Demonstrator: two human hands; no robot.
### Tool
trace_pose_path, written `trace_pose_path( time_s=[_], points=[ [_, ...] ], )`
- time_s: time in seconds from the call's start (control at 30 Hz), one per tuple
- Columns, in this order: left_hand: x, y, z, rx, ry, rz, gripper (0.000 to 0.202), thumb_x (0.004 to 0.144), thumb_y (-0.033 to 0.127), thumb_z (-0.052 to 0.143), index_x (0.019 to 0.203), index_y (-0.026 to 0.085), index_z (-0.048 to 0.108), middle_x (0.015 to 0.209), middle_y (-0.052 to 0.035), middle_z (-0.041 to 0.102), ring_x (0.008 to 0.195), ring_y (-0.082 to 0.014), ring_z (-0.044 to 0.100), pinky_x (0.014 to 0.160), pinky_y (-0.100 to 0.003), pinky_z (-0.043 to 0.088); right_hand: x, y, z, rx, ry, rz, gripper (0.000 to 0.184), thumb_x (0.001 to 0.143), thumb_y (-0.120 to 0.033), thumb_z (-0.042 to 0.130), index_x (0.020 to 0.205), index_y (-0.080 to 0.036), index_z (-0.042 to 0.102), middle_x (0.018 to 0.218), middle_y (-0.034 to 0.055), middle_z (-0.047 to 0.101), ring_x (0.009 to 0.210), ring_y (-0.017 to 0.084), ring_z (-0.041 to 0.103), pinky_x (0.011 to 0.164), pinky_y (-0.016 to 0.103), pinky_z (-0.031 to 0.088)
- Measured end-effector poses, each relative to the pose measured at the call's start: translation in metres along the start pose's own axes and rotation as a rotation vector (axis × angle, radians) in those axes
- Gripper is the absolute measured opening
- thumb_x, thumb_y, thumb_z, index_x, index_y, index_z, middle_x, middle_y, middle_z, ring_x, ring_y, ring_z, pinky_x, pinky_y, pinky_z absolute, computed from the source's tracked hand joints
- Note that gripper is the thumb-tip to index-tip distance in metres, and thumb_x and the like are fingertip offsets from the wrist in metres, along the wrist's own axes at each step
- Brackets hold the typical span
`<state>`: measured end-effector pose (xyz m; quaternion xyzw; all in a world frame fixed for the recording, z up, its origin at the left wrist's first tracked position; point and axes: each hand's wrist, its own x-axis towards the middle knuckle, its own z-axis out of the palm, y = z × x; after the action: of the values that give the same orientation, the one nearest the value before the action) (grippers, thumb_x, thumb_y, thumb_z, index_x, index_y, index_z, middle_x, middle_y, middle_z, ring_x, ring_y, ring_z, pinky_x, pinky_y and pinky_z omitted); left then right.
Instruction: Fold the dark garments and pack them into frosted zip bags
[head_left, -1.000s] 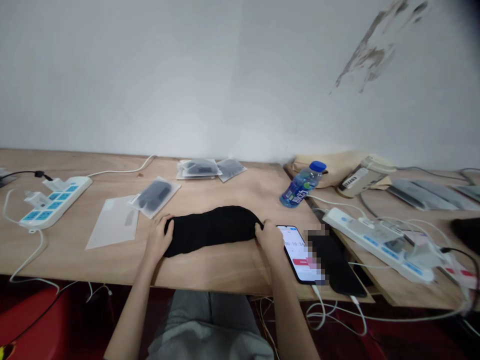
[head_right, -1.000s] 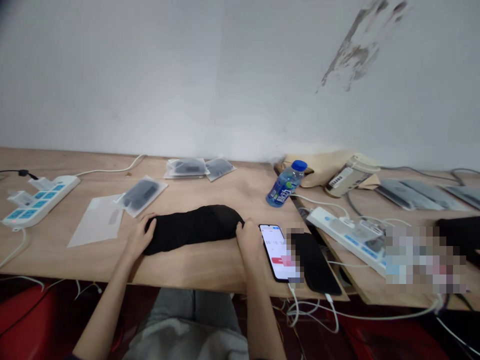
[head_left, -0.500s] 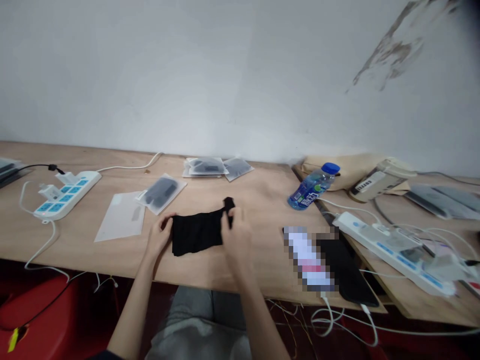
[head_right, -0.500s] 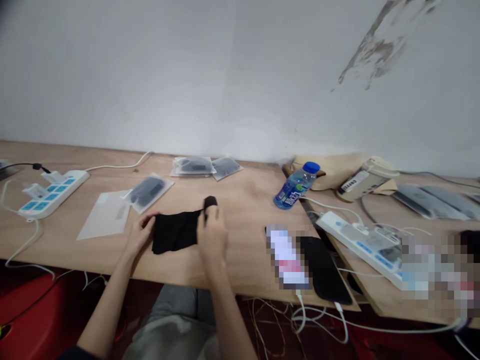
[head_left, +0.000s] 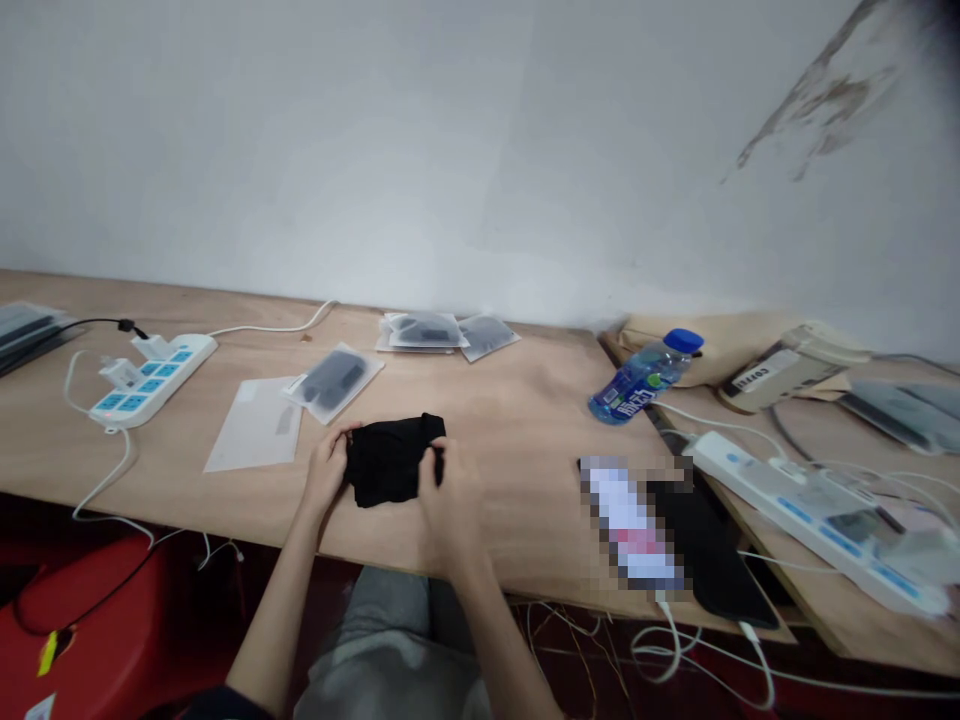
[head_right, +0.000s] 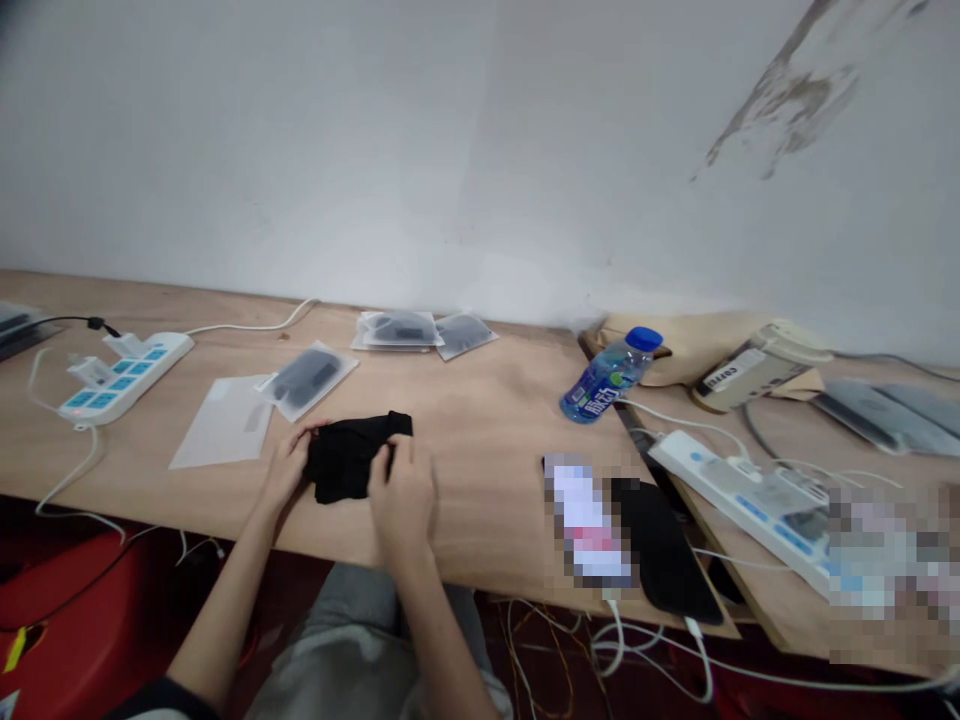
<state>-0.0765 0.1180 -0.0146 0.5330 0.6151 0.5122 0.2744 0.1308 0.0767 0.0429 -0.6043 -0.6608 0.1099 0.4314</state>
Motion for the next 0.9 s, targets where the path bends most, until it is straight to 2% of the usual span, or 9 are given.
trace_pose_path(
  time_s=[0.07, 0.17, 0.27, 0.37, 0.47, 0.6, 0.67, 0.8, 0.9],
  points=[
    [-0.001, 0.002, 0.002, -0.002, 0.006, 0.007, 0.037, 0.089, 0.033, 0.04, 0.107, 0.019, 0.07, 0.109, -0.0069, 0.07, 0.106, -0.0228, 0.062, 0.098, -0.04, 0.046, 0.01, 0.021, -0.006, -0.092, -0.007, 0.121, 0.029, 0.093, -0.04, 0.045, 0.098, -0.017, 0.061, 0.089, 0.0133, 0.067, 0.087, 0.027, 0.063, 0.075, 0.037, 0.05],
    [-0.002, 0.003, 0.003, -0.009, -0.003, 0.011, 0.037, 0.088, 0.032, 0.04, 0.106, 0.019, 0.069, 0.108, -0.0071, 0.07, 0.105, -0.0233, 0.062, 0.098, -0.041, 0.046, 0.017, 0.043, -0.002, -0.088, -0.152, 0.215, 0.03, 0.087, -0.047, 0.053, 0.087, -0.018, 0.061, 0.079, 0.011, 0.067, 0.078, 0.026, 0.064, 0.064, 0.032, 0.048],
    [-0.005, 0.007, 0.005, -0.021, -0.009, 0.009, 0.037, 0.088, 0.03, 0.039, 0.105, 0.018, 0.069, 0.107, -0.0078, 0.07, 0.105, -0.0234, 0.063, 0.097, -0.041, 0.047, 0.02, 0.049, 0.003, -0.069, -0.278, 0.268, 0.022, 0.08, -0.042, 0.06, 0.076, -0.021, 0.059, 0.072, 0.0075, 0.066, 0.072, 0.024, 0.064, 0.057, 0.029, 0.044],
    [-0.014, 0.018, 0.01, 0.001, -0.017, 0.047, 0.036, 0.091, 0.029, 0.037, 0.108, 0.02, 0.068, 0.114, -0.0078, 0.068, 0.11, -0.0226, 0.061, 0.1, -0.04, 0.046, 0.026, 0.052, 0.0, -0.066, -0.278, 0.32, 0.013, 0.075, -0.033, 0.062, 0.074, -0.021, 0.056, 0.072, 0.0067, 0.065, 0.07, 0.023, 0.063, 0.056, 0.028, 0.042],
    [-0.028, 0.029, 0.021, 0.09, -0.046, 0.152, 0.03, 0.091, 0.031, 0.046, 0.109, 0.021, 0.067, 0.12, -0.0088, 0.063, 0.113, -0.0225, 0.059, 0.098, -0.039, 0.046, 0.033, 0.055, -0.008, -0.051, -0.176, 0.348, 0.012, 0.075, -0.031, 0.057, 0.08, -0.02, 0.056, 0.077, 0.0077, 0.065, 0.073, 0.023, 0.061, 0.058, 0.029, 0.043],
    [-0.044, 0.034, 0.043, 0.134, -0.145, 0.181, 0.024, 0.087, 0.031, 0.055, 0.102, 0.019, 0.067, 0.093, -0.0072, 0.064, 0.077, -0.0171, 0.062, 0.071, -0.031, 0.051, 0.026, 0.044, -0.01, -0.073, 0.03, 0.161, 0.013, 0.081, -0.024, 0.048, 0.091, -0.021, 0.054, 0.088, 0.0076, 0.062, 0.084, 0.024, 0.058, 0.071, 0.034, 0.046],
    [-0.048, 0.033, 0.051, 0.088, -0.164, 0.15, 0.023, 0.086, 0.031, 0.055, 0.101, 0.017, 0.067, 0.09, -0.0073, 0.065, 0.072, -0.0163, 0.061, 0.067, -0.03, 0.051, 0.015, 0.032, -0.005, -0.08, 0.057, 0.02, 0.013, 0.085, -0.022, 0.046, 0.095, -0.021, 0.054, 0.094, 0.0089, 0.061, 0.09, 0.025, 0.056, 0.079, 0.037, 0.046],
    [-0.048, 0.031, 0.054, 0.012, -0.175, 0.05, 0.028, 0.092, 0.034, 0.046, 0.1, 0.017, 0.067, 0.095, -0.0094, 0.07, 0.085, -0.0203, 0.066, 0.077, -0.034, 0.051, -0.013, 0.015, 0.009, -0.107, -0.092, -0.204, 0.017, 0.091, -0.021, 0.049, 0.105, -0.019, 0.059, 0.108, 0.0132, 0.063, 0.099, 0.027, 0.057, 0.086, 0.042, 0.046],
    [-0.045, 0.033, 0.05, 0.033, -0.038, -0.014, 0.032, 0.094, 0.038, 0.043, 0.109, 0.018, 0.063, 0.103, -0.0101, 0.069, 0.091, -0.0212, 0.066, 0.081, -0.036, 0.052, -0.032, 0.015, 0.013, -0.137, -0.17, -0.321, 0.027, 0.093, -0.021, 0.048, 0.116, -0.018, 0.061, 0.12, 0.0141, 0.063, 0.109, 0.028, 0.057, 0.095, 0.044, 0.045]
  ],
)
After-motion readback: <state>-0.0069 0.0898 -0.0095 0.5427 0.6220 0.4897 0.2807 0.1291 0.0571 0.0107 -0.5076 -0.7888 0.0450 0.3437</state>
